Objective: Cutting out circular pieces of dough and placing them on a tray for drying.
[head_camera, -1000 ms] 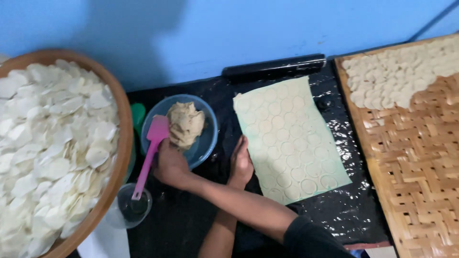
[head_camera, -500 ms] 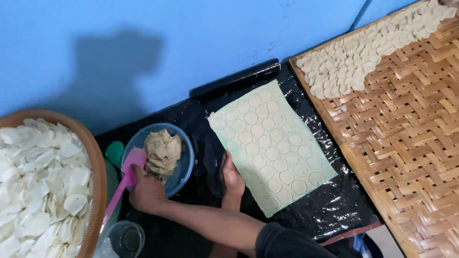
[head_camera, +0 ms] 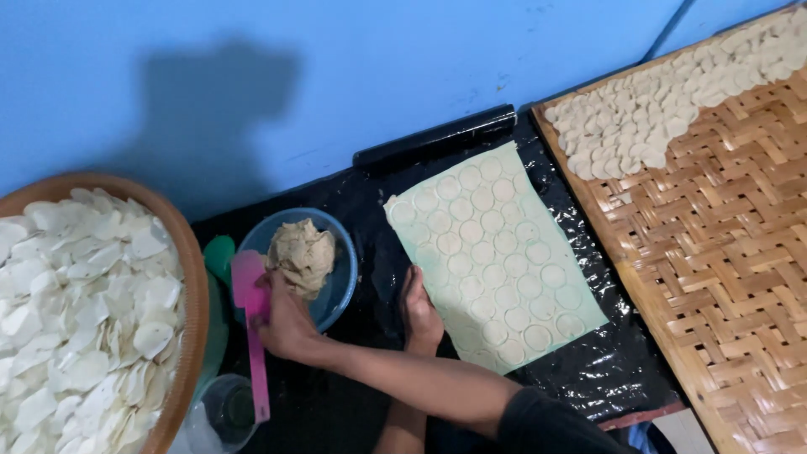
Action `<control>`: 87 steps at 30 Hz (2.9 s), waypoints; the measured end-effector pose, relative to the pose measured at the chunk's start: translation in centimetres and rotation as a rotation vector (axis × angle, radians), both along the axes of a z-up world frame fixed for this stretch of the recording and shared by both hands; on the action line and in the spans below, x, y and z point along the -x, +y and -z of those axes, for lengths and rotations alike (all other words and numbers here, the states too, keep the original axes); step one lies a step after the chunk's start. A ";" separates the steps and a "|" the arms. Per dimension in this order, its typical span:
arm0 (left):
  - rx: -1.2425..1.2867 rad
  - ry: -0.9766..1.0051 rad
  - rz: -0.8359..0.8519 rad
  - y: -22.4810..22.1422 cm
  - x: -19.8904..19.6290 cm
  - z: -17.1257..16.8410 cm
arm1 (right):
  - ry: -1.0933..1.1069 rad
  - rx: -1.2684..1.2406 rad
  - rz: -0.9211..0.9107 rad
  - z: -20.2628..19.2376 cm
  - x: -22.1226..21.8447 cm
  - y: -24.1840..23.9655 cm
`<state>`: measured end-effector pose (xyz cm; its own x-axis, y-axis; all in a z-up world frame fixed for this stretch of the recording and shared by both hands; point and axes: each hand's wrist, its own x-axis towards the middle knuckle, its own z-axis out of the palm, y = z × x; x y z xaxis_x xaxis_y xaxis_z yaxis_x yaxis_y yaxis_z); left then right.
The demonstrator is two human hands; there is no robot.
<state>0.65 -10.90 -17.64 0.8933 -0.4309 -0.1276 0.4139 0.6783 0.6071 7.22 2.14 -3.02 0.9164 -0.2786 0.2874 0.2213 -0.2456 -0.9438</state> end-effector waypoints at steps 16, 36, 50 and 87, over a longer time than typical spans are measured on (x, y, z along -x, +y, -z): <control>-0.032 0.079 0.247 -10.6 -2.7 -4.3 | 0.491 -0.495 0.403 -1.8 26.8 -37.2; 0.118 0.153 0.576 -10.9 -3.9 -3.3 | 0.623 0.235 0.454 0.3 19.3 -38.8; 0.117 0.098 0.568 -11.0 -3.9 -3.1 | 0.690 0.406 0.541 0.7 18.5 -38.3; 0.070 0.080 0.538 -11.1 -4.0 -2.6 | 0.647 0.337 0.345 5.0 17.7 -40.5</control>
